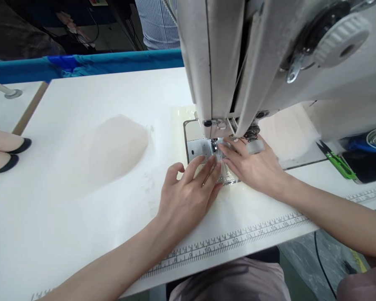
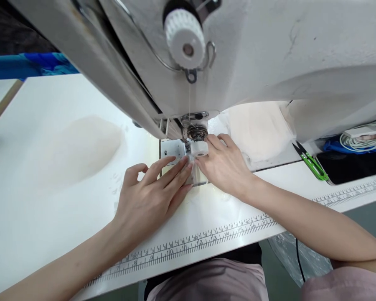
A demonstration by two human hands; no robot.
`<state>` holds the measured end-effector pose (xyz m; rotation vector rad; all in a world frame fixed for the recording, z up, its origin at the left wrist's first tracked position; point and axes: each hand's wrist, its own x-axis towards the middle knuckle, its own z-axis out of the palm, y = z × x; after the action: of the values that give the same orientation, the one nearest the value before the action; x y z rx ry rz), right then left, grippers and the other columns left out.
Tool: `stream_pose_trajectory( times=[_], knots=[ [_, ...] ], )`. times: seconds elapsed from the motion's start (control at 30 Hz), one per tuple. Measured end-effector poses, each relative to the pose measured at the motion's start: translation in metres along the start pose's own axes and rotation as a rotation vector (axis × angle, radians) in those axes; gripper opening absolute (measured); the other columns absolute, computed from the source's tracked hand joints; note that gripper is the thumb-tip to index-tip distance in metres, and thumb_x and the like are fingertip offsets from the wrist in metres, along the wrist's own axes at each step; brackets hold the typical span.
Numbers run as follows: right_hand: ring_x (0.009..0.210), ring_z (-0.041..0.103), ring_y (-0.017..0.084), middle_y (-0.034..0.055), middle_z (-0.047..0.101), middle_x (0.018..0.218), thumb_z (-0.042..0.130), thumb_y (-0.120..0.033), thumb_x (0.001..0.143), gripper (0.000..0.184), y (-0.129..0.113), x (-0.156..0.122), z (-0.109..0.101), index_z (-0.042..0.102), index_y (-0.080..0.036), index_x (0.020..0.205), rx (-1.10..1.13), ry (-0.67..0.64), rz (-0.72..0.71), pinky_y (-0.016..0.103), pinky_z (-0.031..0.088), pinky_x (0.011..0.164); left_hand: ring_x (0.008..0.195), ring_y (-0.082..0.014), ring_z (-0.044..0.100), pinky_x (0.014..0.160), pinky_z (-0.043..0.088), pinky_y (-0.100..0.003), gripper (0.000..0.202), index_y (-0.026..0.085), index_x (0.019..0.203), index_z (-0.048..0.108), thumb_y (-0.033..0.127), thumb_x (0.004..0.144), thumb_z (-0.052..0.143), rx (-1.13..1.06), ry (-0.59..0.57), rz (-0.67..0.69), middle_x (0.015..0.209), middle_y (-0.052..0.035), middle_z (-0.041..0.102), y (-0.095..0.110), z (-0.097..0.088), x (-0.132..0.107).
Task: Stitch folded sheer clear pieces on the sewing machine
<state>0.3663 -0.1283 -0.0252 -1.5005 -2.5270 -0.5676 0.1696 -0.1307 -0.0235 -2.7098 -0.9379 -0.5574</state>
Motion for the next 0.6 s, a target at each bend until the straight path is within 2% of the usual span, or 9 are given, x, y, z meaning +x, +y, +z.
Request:
stream_pose_trajectory(
  times=[0.33, 0.6],
  knots=[
    [0.112, 0.052, 0.025, 0.0123, 0.065, 0.118, 0.035, -0.027, 0.101, 0.036, 0.0027, 0.0007, 0.0000, 0.063, -0.016, 0.121, 0.037, -0.046, 0.016, 0.041, 0.033, 0.096, 0.114, -0.0274, 0.059, 0.080, 0.040, -0.044, 0.029, 0.017, 0.121, 0.061, 0.024, 0.094, 0.053, 0.005, -0.012, -0.019, 0.123, -0.0095, 0.066, 0.0030, -0.0008, 0.0002],
    [0.106, 0.053, 0.025, 0.0118, 0.067, 0.107, 0.039, -0.029, 0.100, 0.035, 0.0044, 0.0008, 0.0000, 0.064, -0.015, 0.120, 0.029, -0.037, 0.022, 0.039, 0.034, 0.094, 0.116, -0.0279, 0.058, 0.082, 0.040, -0.044, 0.029, 0.017, 0.122, 0.061, 0.025, 0.095, 0.051, 0.004, -0.008, -0.031, 0.124, -0.0110, 0.065, 0.0009, 0.0019, 0.0019]
  ],
)
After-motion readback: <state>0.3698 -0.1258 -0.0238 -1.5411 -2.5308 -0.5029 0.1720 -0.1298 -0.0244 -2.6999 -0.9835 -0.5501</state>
